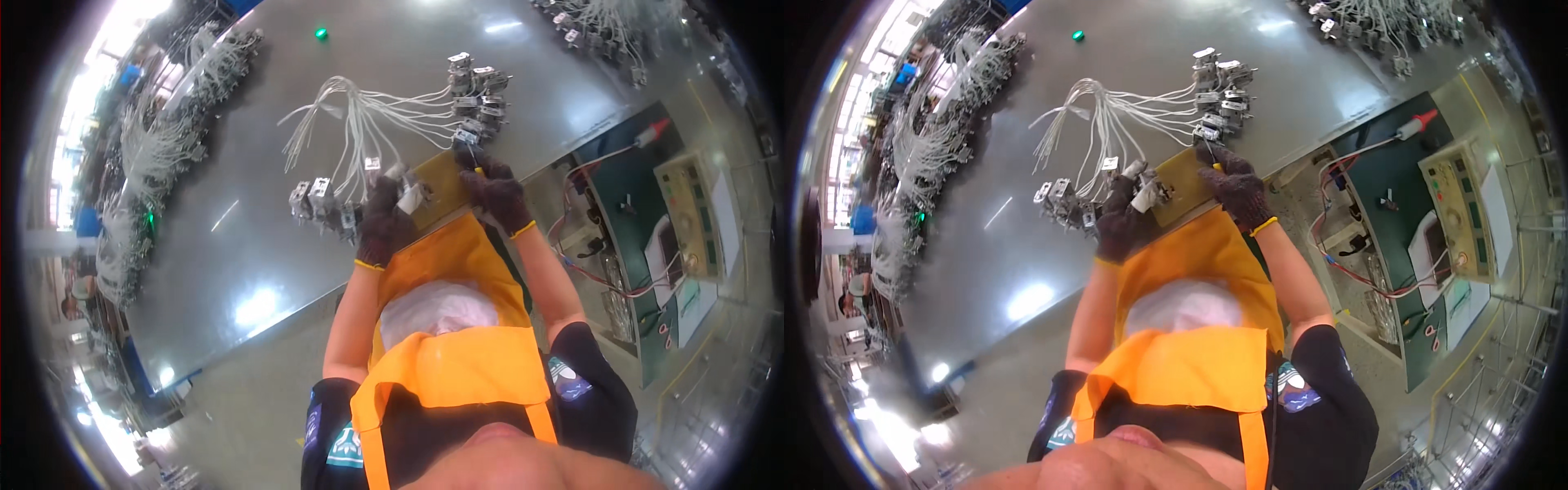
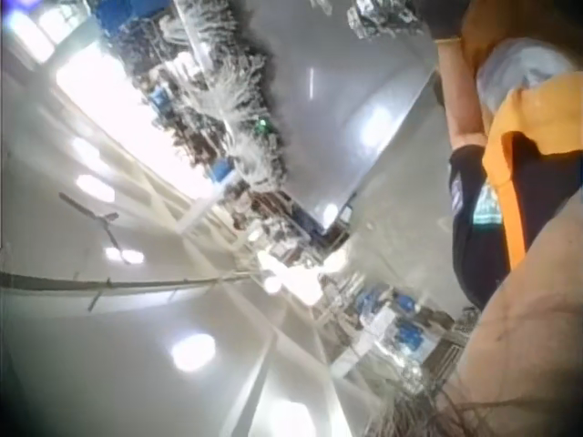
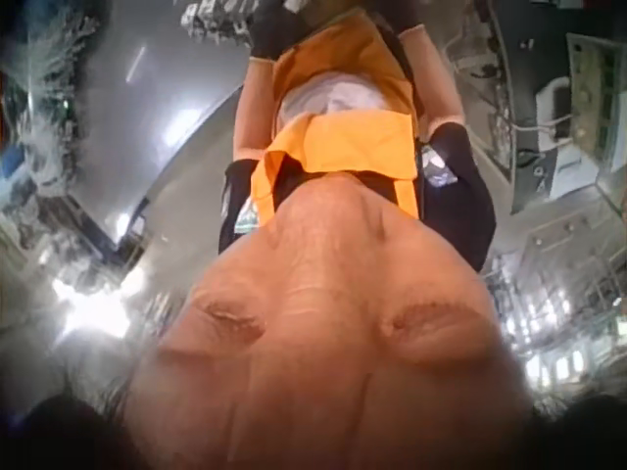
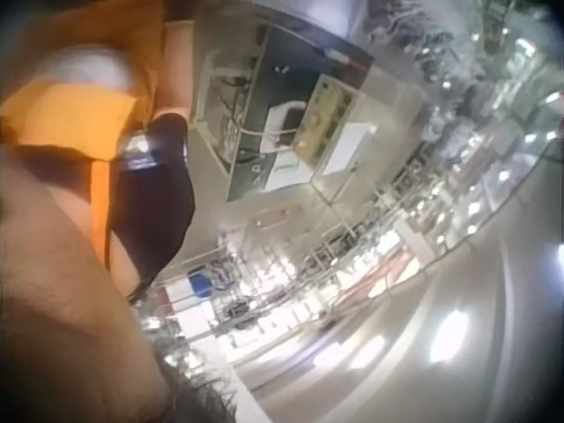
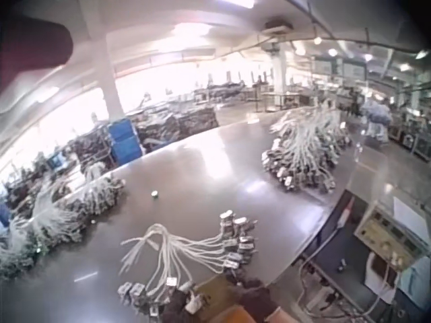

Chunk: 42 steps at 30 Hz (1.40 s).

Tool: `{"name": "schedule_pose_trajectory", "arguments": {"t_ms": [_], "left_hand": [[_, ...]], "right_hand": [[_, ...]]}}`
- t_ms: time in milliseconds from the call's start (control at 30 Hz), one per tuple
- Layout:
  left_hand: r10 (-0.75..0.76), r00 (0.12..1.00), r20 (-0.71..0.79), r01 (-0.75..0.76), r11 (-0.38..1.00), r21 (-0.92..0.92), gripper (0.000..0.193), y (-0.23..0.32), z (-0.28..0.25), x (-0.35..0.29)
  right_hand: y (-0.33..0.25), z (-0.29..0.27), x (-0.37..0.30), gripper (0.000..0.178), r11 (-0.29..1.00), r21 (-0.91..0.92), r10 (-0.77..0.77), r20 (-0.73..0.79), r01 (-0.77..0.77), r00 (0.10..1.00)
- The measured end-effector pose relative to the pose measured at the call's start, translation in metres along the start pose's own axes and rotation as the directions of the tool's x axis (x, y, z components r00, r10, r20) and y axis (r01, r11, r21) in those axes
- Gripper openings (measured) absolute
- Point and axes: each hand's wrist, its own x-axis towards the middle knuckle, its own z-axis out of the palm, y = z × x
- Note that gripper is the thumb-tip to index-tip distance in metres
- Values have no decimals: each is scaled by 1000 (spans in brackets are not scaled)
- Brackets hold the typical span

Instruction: The recorder is assembling wire harnesses by plugging connectors into a test board at a manual assembly station.

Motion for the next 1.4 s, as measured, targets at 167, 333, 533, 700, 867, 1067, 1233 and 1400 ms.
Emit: {"name": "schedule_pose_trajectory", "arguments": {"t_ms": [167, 333, 533, 700, 867, 1067, 1233, 1400], "left_hand": [[-133, 989, 67, 141, 979, -144, 46, -6, 19, -2], [-72, 990, -120, 65, 996, -59, 51, -6, 39, -1], [258, 944, -205, -164, 907, 387, 59, 4, 51, 9], [126, 991, 50, -136, 909, 394, 35, 31, 43, 29], [151, 988, 0, -145, 946, 289, 26, 19, 49, 31], [142, 990, 23, -136, 873, 468, 44, 26, 46, 21], [314, 948, -53, -253, 844, 472, 61, 78, 11, -5], [-255, 966, 44, 199, 842, 502, 67, 73, -28, 45]], "right_hand": [[-2, 9, -8, 41, 996, -73, 53, 150, -42, 987], [-18, 9, -15, 42, 988, -74, 143, 161, -133, 977], [-57, -3, -27, 34, 790, -589, -4, 276, 172, 961], [-67, 6, -18, 26, 635, -696, -117, 342, 335, 932], [-61, 26, -1, 24, 268, -903, 188, 391, 337, 901], [-67, 13, -21, 16, 300, -837, -233, 401, 458, 886], [-54, -2, -34, 30, 913, -297, -175, 333, 279, 927], [-30, 38, -42, 34, 950, -189, 308, 424, -249, 852]]}}
